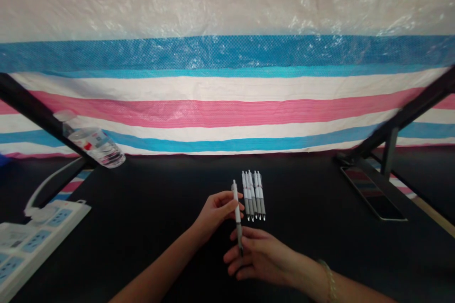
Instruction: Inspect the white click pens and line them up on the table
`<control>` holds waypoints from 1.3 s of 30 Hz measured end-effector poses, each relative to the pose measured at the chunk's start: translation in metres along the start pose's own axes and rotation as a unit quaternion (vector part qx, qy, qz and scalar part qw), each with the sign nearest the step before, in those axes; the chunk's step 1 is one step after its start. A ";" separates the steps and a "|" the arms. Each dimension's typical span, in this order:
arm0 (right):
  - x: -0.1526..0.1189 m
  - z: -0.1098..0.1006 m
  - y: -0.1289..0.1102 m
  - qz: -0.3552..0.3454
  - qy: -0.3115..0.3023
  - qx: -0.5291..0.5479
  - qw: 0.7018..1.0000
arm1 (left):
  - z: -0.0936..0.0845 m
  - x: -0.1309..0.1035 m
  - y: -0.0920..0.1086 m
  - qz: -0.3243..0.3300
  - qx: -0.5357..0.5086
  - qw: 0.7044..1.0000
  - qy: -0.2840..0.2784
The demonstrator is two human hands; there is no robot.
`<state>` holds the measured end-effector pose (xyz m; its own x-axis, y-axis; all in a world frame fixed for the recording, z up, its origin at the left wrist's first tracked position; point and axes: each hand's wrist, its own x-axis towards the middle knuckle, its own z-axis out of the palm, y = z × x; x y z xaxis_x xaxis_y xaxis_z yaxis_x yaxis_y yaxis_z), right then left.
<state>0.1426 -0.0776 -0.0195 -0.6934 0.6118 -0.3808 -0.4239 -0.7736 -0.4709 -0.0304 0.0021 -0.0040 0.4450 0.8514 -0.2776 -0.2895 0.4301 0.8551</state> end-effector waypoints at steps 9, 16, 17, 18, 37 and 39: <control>0.001 -0.004 0.000 -0.004 -0.001 0.001 1.000 | -0.001 0.002 -0.002 0.005 -0.014 1.000 0.005; 0.002 -0.007 0.000 0.003 -0.021 0.001 1.000 | -0.001 0.001 -0.002 0.013 -0.032 0.999 0.012; 0.001 -0.007 -0.001 0.005 -0.020 0.004 1.000 | 0.000 0.001 -0.002 0.012 -0.034 0.999 0.014; 0.001 -0.007 -0.001 0.003 -0.018 0.003 1.000 | 0.000 0.001 -0.001 0.012 -0.035 0.999 0.016; 0.003 -0.016 0.000 0.042 -0.066 -0.113 0.991 | -0.003 0.006 -0.001 0.033 -0.126 0.986 0.106; 0.002 -0.014 0.000 0.048 -0.063 -0.118 0.990 | -0.007 0.009 0.002 0.051 -0.134 0.983 0.118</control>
<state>0.1498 -0.0741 -0.0310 -0.7973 0.5002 -0.3378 -0.2143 -0.7577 -0.6164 -0.0333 0.0123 -0.0081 0.2016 0.9265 -0.3177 -0.5490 0.3755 0.7467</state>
